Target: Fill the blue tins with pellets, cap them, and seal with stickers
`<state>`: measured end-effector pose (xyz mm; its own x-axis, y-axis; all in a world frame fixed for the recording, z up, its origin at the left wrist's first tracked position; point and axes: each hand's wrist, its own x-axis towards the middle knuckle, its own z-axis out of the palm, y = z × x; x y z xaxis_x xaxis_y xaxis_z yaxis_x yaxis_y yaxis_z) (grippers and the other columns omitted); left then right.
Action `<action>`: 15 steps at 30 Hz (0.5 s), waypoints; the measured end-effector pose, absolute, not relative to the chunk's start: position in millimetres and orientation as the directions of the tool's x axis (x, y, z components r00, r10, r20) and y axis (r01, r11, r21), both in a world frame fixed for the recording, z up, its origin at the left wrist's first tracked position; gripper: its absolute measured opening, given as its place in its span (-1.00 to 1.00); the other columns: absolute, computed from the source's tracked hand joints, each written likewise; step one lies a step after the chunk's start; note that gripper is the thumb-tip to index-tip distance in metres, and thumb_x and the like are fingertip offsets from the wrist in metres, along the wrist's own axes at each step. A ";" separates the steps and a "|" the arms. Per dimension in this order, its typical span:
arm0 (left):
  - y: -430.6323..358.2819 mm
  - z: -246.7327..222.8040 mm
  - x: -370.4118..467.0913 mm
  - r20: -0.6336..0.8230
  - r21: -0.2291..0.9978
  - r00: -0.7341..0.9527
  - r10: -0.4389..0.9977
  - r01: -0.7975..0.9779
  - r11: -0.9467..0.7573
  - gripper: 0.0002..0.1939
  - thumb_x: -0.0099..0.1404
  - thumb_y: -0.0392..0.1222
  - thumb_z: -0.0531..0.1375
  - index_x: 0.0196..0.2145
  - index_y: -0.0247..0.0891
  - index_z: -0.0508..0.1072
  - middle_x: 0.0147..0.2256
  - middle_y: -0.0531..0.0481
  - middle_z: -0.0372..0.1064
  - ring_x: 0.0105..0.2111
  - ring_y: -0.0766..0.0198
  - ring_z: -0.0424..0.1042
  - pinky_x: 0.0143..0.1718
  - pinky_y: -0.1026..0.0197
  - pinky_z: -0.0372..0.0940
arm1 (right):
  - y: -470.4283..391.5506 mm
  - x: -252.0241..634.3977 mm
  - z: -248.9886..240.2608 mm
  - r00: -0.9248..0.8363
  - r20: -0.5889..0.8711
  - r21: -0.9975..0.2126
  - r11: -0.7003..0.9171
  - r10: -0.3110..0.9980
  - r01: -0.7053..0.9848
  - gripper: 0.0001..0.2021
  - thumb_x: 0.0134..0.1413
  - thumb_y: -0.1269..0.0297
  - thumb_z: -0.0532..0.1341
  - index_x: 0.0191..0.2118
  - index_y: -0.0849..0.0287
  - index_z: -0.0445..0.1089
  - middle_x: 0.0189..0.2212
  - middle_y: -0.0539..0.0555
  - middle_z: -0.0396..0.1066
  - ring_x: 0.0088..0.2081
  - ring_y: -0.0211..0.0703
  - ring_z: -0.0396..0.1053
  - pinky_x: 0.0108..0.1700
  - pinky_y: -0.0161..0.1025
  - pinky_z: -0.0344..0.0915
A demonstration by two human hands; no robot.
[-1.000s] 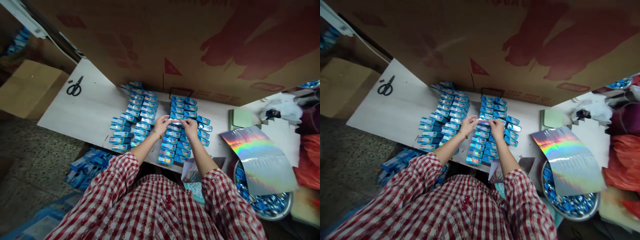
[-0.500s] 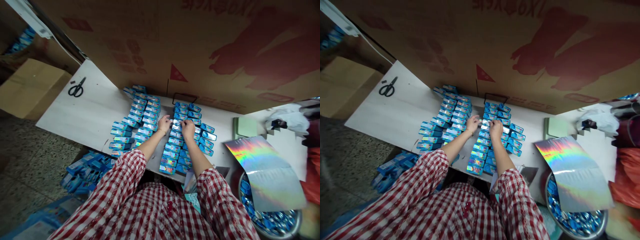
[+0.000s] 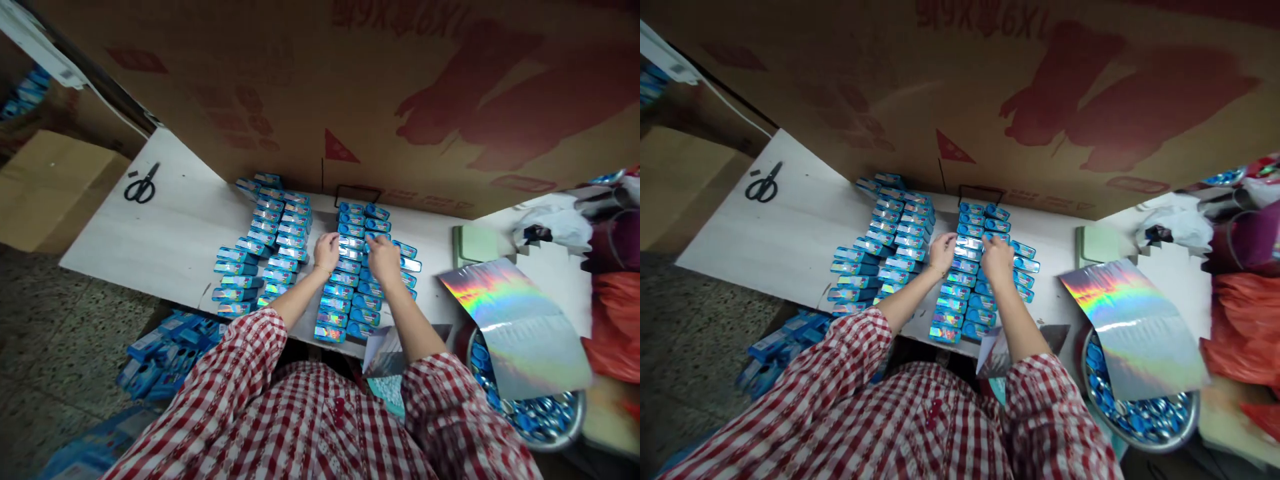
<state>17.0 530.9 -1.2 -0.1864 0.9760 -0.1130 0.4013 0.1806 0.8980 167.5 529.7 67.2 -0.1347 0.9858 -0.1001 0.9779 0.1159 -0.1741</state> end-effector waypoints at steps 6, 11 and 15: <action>462.2 57.7 92.6 -0.036 0.860 0.558 0.829 0.440 -0.259 -0.60 0.02 0.07 0.26 -0.21 -0.19 0.51 -0.23 -0.12 0.46 -0.16 0.06 0.37 -0.09 0.10 0.21 | 427.2 299.8 113.6 0.175 0.199 -0.509 -0.051 0.964 0.859 -0.68 0.13 0.21 0.01 -0.11 0.08 0.43 -0.28 0.11 0.40 -0.21 -0.11 0.34 -0.13 -0.12 0.27; 437.9 67.2 139.8 -0.241 0.817 0.770 0.591 0.490 -0.305 -0.84 0.11 -0.22 0.19 -0.35 -0.23 0.55 -0.34 -0.14 0.49 -0.27 0.09 0.44 -0.21 0.15 0.25 | 356.7 346.5 93.4 0.099 0.116 -0.346 -0.054 0.988 0.937 -0.69 0.09 0.28 0.04 -0.11 0.09 0.43 -0.22 0.15 0.40 -0.16 -0.05 0.32 -0.10 -0.04 0.27; 440.2 55.9 144.4 -0.230 0.857 0.724 0.651 0.467 -0.217 -0.78 0.15 -0.34 0.10 -0.36 -0.23 0.55 -0.35 -0.07 0.51 -0.28 0.18 0.45 -0.23 0.21 0.26 | 343.2 338.3 63.5 -0.076 0.010 -0.196 0.077 0.997 0.978 -0.64 0.09 0.40 0.01 -0.02 0.10 0.38 -0.08 0.16 0.38 -0.08 -0.02 0.29 -0.06 -0.02 0.24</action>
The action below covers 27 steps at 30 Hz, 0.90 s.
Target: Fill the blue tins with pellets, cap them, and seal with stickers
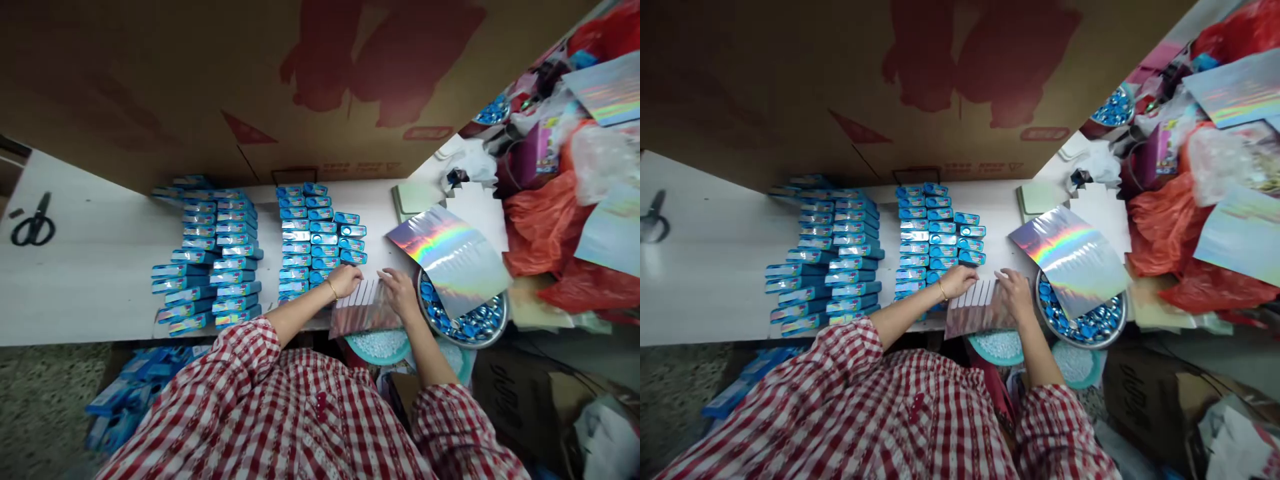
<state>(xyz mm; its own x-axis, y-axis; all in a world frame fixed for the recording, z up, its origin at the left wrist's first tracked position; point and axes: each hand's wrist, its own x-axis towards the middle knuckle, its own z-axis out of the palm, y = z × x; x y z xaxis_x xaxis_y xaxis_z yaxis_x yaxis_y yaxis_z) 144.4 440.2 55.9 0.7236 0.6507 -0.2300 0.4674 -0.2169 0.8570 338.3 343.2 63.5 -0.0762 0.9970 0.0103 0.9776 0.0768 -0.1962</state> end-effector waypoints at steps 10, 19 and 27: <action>440.3 42.2 136.1 -0.219 0.933 0.631 0.744 0.359 -0.030 -0.82 0.09 -0.32 0.13 -0.42 -0.25 0.54 -0.46 0.00 0.49 -0.43 0.27 0.42 -0.33 0.26 0.26 | 343.5 333.5 58.0 -0.107 0.167 -0.232 0.144 0.980 0.962 -0.70 0.18 0.34 0.00 -0.08 0.07 0.41 -0.01 0.10 0.37 0.03 -0.11 0.30 0.05 -0.10 0.27; 447.8 39.4 130.4 -0.233 0.943 0.571 0.788 0.330 0.040 -0.82 0.07 -0.32 0.14 -0.42 -0.24 0.55 -0.49 0.03 0.48 -0.43 0.27 0.41 -0.35 0.28 0.26 | 343.8 341.0 84.5 -0.174 0.127 -0.333 0.207 0.977 0.920 -0.81 0.12 0.32 0.08 -0.24 0.08 0.43 -0.07 0.12 0.40 -0.05 -0.10 0.34 0.00 -0.07 0.28; 459.7 38.3 116.9 -0.173 0.926 0.416 0.893 0.377 0.004 -0.84 0.12 -0.31 0.16 -0.43 -0.17 0.54 -0.38 -0.01 0.50 -0.27 0.18 0.44 -0.14 0.19 0.27 | 380.0 297.5 177.8 0.079 -0.021 -0.674 -0.073 0.997 0.735 -0.84 0.02 0.20 0.13 -0.47 0.12 0.35 -0.36 0.08 0.38 -0.27 -0.16 0.34 -0.27 -0.22 0.31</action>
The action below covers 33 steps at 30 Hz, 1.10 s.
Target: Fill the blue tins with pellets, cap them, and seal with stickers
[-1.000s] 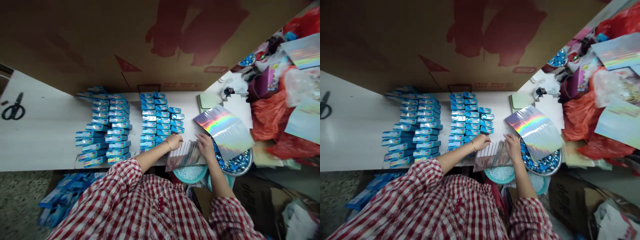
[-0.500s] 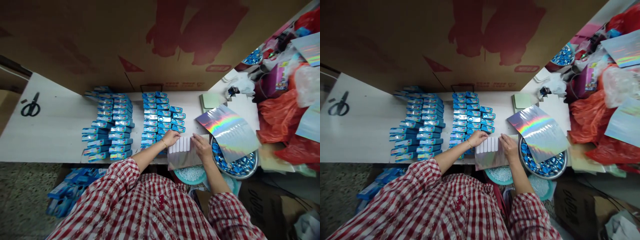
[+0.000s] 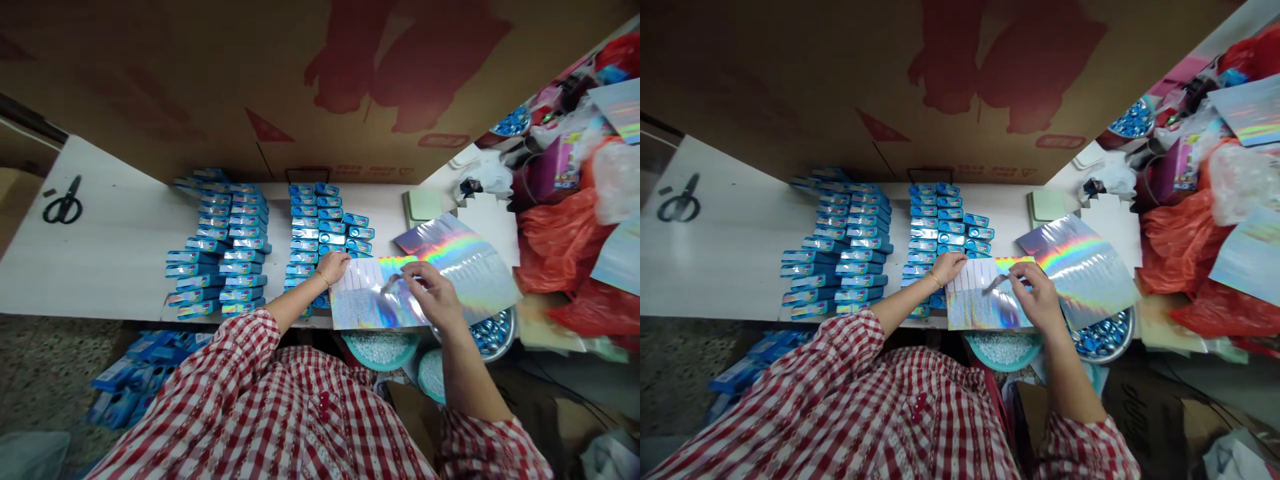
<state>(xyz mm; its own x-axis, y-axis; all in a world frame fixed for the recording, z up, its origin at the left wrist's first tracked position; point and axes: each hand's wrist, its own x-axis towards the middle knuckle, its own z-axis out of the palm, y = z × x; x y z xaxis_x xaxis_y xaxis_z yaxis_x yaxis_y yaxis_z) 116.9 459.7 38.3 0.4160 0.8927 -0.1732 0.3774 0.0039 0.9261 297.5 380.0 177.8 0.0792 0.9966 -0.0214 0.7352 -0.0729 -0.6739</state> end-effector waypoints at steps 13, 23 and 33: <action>480.1 42.3 58.2 -0.225 0.939 0.122 0.967 -0.240 0.248 -0.62 0.05 -0.14 0.26 -0.16 -0.37 0.46 -0.48 0.04 0.36 -0.45 0.37 0.35 -0.34 0.28 0.26 | 482.1 209.9 111.4 0.198 -0.440 -0.848 -0.478 0.876 0.230 -0.69 -0.41 0.09 0.34 -0.55 0.22 0.34 -0.69 -0.10 0.23 -0.64 -0.37 0.17 -0.64 -0.40 0.05; 526.9 24.3 -2.1 -0.468 0.807 0.054 0.882 -0.381 0.451 -0.53 0.01 -0.13 0.29 -0.11 -0.33 0.39 -0.44 0.03 0.40 -0.50 0.44 0.33 -0.47 0.35 0.17 | 530.5 157.4 77.0 0.209 -0.492 -0.833 -0.527 0.845 0.170 -0.68 -0.50 0.10 0.37 -0.58 0.22 0.35 -0.72 -0.11 0.23 -0.65 -0.37 0.16 -0.67 -0.41 0.01; 567.1 -8.5 -9.8 -0.419 0.883 -0.116 0.900 -0.281 0.375 -0.70 -0.02 -0.41 0.21 -0.25 -0.35 0.42 -0.52 0.09 0.34 -0.53 0.45 0.28 -0.40 0.35 0.20 | 569.1 137.4 51.2 0.292 -0.453 -0.822 -0.521 0.842 0.228 -0.77 -0.38 0.19 0.33 -0.60 0.23 0.33 -0.74 -0.10 0.24 -0.71 -0.39 0.12 -0.68 -0.40 0.02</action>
<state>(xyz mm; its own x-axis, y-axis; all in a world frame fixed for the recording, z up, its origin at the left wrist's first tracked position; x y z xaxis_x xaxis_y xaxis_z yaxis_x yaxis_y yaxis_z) -9.8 567.1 -8.5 -0.1164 0.9003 -0.4194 -0.2815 0.3751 0.8832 137.4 569.1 51.2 0.2918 0.8424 -0.4530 0.2281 -0.5213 -0.8224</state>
